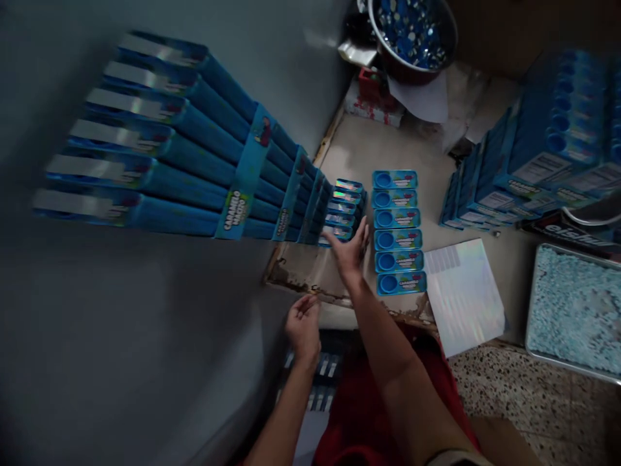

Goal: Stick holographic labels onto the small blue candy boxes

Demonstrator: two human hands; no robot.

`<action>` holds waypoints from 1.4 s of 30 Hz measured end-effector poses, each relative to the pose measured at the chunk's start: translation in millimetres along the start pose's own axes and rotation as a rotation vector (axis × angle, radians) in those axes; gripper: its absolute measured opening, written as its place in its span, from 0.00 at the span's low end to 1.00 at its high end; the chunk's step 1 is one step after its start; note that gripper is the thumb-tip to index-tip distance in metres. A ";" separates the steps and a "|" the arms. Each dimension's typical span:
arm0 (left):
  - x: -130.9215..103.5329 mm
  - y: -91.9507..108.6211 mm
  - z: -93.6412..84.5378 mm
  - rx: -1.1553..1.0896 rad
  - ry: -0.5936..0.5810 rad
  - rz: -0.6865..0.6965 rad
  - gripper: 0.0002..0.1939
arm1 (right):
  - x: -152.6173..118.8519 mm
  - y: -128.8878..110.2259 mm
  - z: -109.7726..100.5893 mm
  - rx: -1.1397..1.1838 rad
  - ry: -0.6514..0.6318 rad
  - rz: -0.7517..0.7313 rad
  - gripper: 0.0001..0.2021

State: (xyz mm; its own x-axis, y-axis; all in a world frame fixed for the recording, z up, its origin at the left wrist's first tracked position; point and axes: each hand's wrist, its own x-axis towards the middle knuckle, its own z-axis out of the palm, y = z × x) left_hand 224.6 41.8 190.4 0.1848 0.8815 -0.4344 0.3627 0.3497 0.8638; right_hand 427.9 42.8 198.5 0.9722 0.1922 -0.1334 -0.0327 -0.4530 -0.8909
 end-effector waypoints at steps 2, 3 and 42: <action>-22.8 5.9 -5.1 0.064 -0.061 0.034 0.21 | -57.7 8.4 -29.5 -0.036 -0.054 0.008 0.51; -36.4 8.5 -8.6 0.101 -0.115 0.061 0.21 | -89.9 16.4 -51.4 -0.048 -0.104 -0.025 0.45; -124.4 39.2 368.7 1.155 -0.784 0.605 0.10 | 27.0 196.9 -377.5 -0.821 -0.414 -0.415 0.24</action>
State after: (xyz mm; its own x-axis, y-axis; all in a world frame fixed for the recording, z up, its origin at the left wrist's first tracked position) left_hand 552.6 -171.1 184.2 0.8518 0.2812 -0.4420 0.4820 -0.7512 0.4510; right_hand 535.1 -369.8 183.4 0.7085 0.6873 -0.1601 0.6115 -0.7111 -0.3470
